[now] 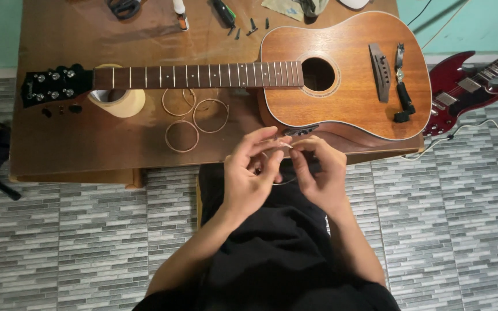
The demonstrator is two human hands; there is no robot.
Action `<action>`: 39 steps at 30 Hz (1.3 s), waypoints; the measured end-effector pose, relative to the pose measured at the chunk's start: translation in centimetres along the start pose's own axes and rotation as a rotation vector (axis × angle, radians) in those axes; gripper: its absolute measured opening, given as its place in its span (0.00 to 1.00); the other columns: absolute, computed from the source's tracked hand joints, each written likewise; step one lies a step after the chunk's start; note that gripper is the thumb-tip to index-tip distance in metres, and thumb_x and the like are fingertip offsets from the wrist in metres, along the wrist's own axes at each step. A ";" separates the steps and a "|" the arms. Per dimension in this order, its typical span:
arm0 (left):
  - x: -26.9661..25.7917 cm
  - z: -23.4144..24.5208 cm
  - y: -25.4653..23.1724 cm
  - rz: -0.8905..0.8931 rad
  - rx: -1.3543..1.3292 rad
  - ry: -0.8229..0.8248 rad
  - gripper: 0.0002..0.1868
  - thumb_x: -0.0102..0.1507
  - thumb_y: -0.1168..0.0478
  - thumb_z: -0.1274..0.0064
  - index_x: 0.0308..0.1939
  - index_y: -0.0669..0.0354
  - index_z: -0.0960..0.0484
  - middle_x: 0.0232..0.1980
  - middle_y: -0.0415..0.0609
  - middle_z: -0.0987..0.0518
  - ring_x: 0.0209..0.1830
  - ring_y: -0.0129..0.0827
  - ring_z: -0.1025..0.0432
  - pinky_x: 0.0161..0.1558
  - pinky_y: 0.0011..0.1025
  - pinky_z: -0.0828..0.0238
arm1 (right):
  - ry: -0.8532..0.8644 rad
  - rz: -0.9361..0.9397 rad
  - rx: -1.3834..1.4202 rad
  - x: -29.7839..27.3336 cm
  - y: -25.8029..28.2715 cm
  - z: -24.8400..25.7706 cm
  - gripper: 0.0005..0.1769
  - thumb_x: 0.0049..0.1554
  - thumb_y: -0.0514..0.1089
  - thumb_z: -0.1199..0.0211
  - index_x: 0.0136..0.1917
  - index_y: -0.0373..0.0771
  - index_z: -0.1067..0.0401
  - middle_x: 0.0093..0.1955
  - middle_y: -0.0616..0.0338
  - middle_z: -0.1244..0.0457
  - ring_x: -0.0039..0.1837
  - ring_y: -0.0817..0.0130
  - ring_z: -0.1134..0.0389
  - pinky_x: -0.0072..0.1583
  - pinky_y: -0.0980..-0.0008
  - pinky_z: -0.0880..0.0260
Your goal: The person removes an old guitar string from the bridge of an acoustic guitar using a string winder. They then take a new string, thread it through the bridge, and begin winding it around the tuning peg at the headstock.
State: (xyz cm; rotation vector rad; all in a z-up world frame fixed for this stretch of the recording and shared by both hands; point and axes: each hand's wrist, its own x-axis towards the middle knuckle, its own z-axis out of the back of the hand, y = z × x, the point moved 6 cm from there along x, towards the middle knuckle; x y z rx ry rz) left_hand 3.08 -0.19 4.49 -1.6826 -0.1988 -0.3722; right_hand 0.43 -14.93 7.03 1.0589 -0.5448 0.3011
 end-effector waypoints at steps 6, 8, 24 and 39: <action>-0.1 -0.1 1.4 0.187 -0.227 0.003 0.10 0.67 0.65 0.44 0.51 0.65 0.16 0.45 0.58 0.12 0.37 0.35 0.16 0.36 0.24 0.21 | -0.024 -0.008 0.016 -0.6 -0.5 -0.2 0.01 0.58 0.31 0.35 0.44 0.33 0.24 0.29 0.56 0.38 0.29 0.65 0.39 0.36 0.71 0.38; -0.1 -0.1 1.2 0.194 -0.257 -0.007 0.10 0.67 0.65 0.43 0.50 0.66 0.15 0.44 0.58 0.12 0.40 0.37 0.16 0.41 0.27 0.18 | -0.026 -0.006 0.016 -0.5 -0.3 -0.3 0.01 0.58 0.31 0.36 0.44 0.33 0.24 0.29 0.56 0.39 0.29 0.66 0.40 0.36 0.71 0.38; -0.7 1.6 4.3 0.460 -0.326 -0.015 0.08 0.64 0.67 0.39 0.46 0.69 0.15 0.38 0.59 0.13 0.34 0.34 0.16 0.35 0.23 0.17 | 0.006 0.026 -0.083 -0.9 -0.4 -1.1 0.05 0.59 0.34 0.33 0.50 0.32 0.22 0.36 0.51 0.33 0.36 0.57 0.32 0.43 0.64 0.30; -1.6 13.7 8.3 0.398 0.009 -0.240 0.23 0.73 0.51 0.56 0.60 0.69 0.23 0.58 0.68 0.20 0.59 0.58 0.25 0.57 0.52 0.25 | 0.096 -0.563 0.065 -2.6 -10.6 -12.4 0.01 0.55 0.35 0.32 0.41 0.37 0.20 0.28 0.53 0.34 0.36 0.73 0.36 0.41 0.67 0.33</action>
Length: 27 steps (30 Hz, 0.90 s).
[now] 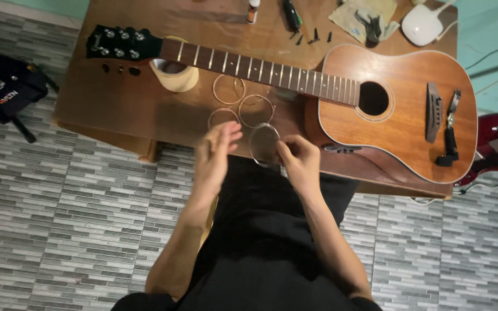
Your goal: The person removes an old guitar string from the bridge of an acoustic guitar using a string winder. They then take a new string, thread it through the bridge, and begin winding it around the tuning peg at the headstock.
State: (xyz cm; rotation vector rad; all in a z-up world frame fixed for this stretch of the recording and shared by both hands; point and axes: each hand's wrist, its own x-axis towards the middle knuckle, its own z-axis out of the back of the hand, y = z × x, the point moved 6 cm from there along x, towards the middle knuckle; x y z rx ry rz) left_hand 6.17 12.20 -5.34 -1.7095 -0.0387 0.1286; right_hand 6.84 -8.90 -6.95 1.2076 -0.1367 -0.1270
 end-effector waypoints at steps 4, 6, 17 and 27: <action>0.0 4.3 -0.2 0.085 -0.062 -0.153 0.13 0.72 0.53 0.49 0.51 0.58 0.17 0.50 0.52 0.15 0.52 0.37 0.20 0.52 0.30 0.23 | 0.033 0.025 -0.007 4.3 -0.5 -4.7 0.04 0.54 0.36 0.33 0.42 0.32 0.20 0.29 0.46 0.34 0.35 0.65 0.34 0.41 0.60 0.33; -0.8 4.7 -0.5 0.089 -0.079 -0.166 0.11 0.71 0.55 0.48 0.49 0.57 0.17 0.47 0.51 0.14 0.49 0.36 0.19 0.51 0.30 0.23 | 0.012 -0.027 -0.052 6.4 -1.0 -7.0 0.05 0.53 0.39 0.34 0.41 0.35 0.19 0.28 0.51 0.33 0.34 0.65 0.31 0.41 0.62 0.32; -1.5 4.4 3.6 0.065 -0.151 -0.065 0.06 0.68 0.62 0.46 0.42 0.58 0.15 0.38 0.49 0.14 0.38 0.30 0.18 0.42 0.24 0.22 | 0.020 -0.127 -0.422 10.9 -1.7 -12.6 0.14 0.56 0.48 0.35 0.53 0.41 0.19 0.48 0.51 0.27 0.55 0.47 0.26 0.53 0.48 0.26; 2.1 9.6 -1.2 -0.164 0.258 -0.250 0.09 0.69 0.58 0.47 0.45 0.59 0.16 0.40 0.57 0.16 0.43 0.46 0.19 0.45 0.37 0.23 | -0.146 0.809 -0.764 9.3 8.1 1.5 0.24 0.51 0.32 0.32 0.62 0.30 0.25 0.55 0.37 0.33 0.53 0.32 0.31 0.50 0.42 0.26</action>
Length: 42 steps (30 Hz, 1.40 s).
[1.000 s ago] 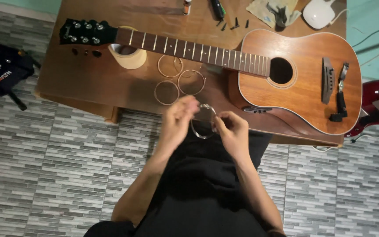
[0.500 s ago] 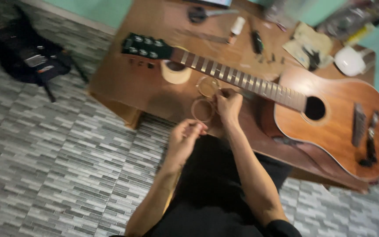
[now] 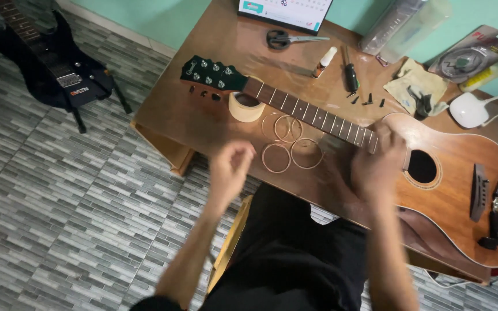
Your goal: The person removes an old guitar string from the bridge of an acoustic guitar using a string winder. They then take a new string, thread it through the bridge, and begin winding it around the tuning peg at the headstock.
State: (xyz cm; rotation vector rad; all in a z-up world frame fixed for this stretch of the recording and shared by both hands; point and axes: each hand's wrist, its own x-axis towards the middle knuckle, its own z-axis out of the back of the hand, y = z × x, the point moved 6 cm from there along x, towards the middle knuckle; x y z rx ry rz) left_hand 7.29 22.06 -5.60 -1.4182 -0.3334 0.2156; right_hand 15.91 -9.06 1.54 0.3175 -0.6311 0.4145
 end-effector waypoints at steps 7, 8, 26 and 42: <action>15.6 2.7 -0.9 -0.394 0.656 -0.116 0.18 0.65 0.71 0.48 0.60 0.62 0.20 0.58 0.54 0.19 0.58 0.50 0.29 0.56 0.44 0.29 | 0.619 -0.227 0.086 2.4 -11.3 -4.9 0.12 0.63 0.46 0.41 0.52 0.42 0.19 0.48 0.57 0.28 0.57 0.53 0.31 0.59 0.55 0.34; 16.9 2.8 -0.6 -0.395 0.662 -0.117 0.18 0.65 0.71 0.48 0.60 0.62 0.20 0.58 0.54 0.19 0.58 0.50 0.29 0.56 0.44 0.29 | 0.618 -0.227 0.093 2.4 -11.6 -5.4 0.12 0.63 0.46 0.41 0.52 0.42 0.19 0.48 0.57 0.28 0.57 0.53 0.31 0.59 0.55 0.34; 18.8 0.6 -0.7 -0.843 0.692 0.202 0.03 0.73 0.76 0.38 0.47 0.68 0.13 0.46 0.57 0.16 0.44 0.52 0.24 0.47 0.44 0.31 | 0.209 0.085 0.255 1.5 -4.2 1.3 0.11 0.62 0.35 0.45 0.56 0.35 0.26 0.43 0.47 0.30 0.43 0.47 0.30 0.45 0.56 0.34; 12.2 7.1 3.1 -0.378 0.214 0.141 0.07 0.93 0.67 0.59 0.70 0.66 0.27 0.63 0.58 0.24 0.54 0.37 0.28 0.63 0.31 0.29 | 0.239 -0.381 -0.109 -10.1 -32.1 10.7 0.16 0.55 0.25 0.45 0.53 0.32 0.23 0.50 0.47 0.32 0.51 0.51 0.32 0.53 0.58 0.35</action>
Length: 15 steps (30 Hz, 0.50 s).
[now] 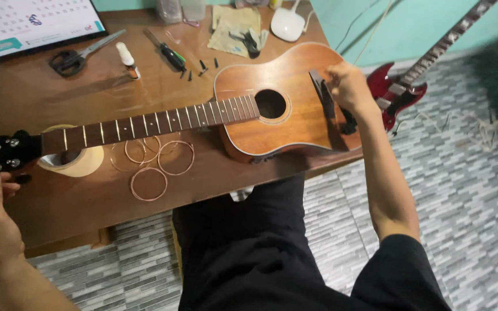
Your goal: The person removes an old guitar string from the bridge of an acoustic guitar using a string winder. They then take a new string, thread it through the bridge, and begin winding it around the tuning peg at the headstock.
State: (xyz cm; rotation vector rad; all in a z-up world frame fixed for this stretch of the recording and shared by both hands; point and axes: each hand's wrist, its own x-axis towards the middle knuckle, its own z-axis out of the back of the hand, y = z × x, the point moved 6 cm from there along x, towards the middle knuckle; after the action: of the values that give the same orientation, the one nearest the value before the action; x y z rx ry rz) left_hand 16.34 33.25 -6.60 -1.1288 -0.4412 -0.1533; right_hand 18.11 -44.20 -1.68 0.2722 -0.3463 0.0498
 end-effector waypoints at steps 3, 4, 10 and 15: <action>-1.7 0.2 -2.5 -0.004 0.015 -0.051 0.06 0.92 0.70 0.57 0.70 0.70 0.27 0.62 0.61 0.23 0.53 0.40 0.27 0.61 0.33 0.29 | 0.094 -0.021 0.037 -0.1 -0.8 -1.6 0.15 0.57 0.30 0.38 0.56 0.36 0.19 0.53 0.51 0.30 0.51 0.54 0.29 0.55 0.62 0.32; -2.2 0.2 -3.8 0.006 0.030 -0.088 0.05 0.90 0.72 0.56 0.69 0.72 0.26 0.62 0.62 0.22 0.52 0.41 0.26 0.59 0.33 0.29 | 0.089 0.019 -0.013 0.0 -0.7 -1.8 0.10 0.59 0.31 0.36 0.52 0.37 0.18 0.49 0.52 0.31 0.46 0.54 0.30 0.51 0.62 0.31; -5.1 -0.3 -7.7 0.053 -0.066 -0.221 0.04 0.82 0.82 0.47 0.60 0.78 0.20 0.52 0.64 0.19 0.42 0.40 0.25 0.51 0.31 0.24 | 0.111 -0.032 -0.089 0.9 0.5 -0.3 0.06 0.59 0.35 0.44 0.47 0.31 0.27 0.48 0.40 0.30 0.51 0.39 0.30 0.51 0.51 0.34; -7.6 -0.2 -9.1 0.210 -0.060 -0.333 0.04 0.75 0.71 0.42 0.53 0.64 0.16 0.44 0.51 0.18 0.39 0.28 0.24 0.45 0.21 0.32 | -0.182 0.148 0.248 4.4 6.7 3.2 0.09 0.60 0.27 0.39 0.54 0.30 0.23 0.50 0.48 0.31 0.51 0.61 0.30 0.52 0.65 0.28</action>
State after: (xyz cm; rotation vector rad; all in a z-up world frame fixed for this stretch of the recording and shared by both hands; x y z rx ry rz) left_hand 6.46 28.42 -2.24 -1.2572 -0.6114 0.2097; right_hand 20.55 -38.63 4.46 0.4977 -0.5421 0.2160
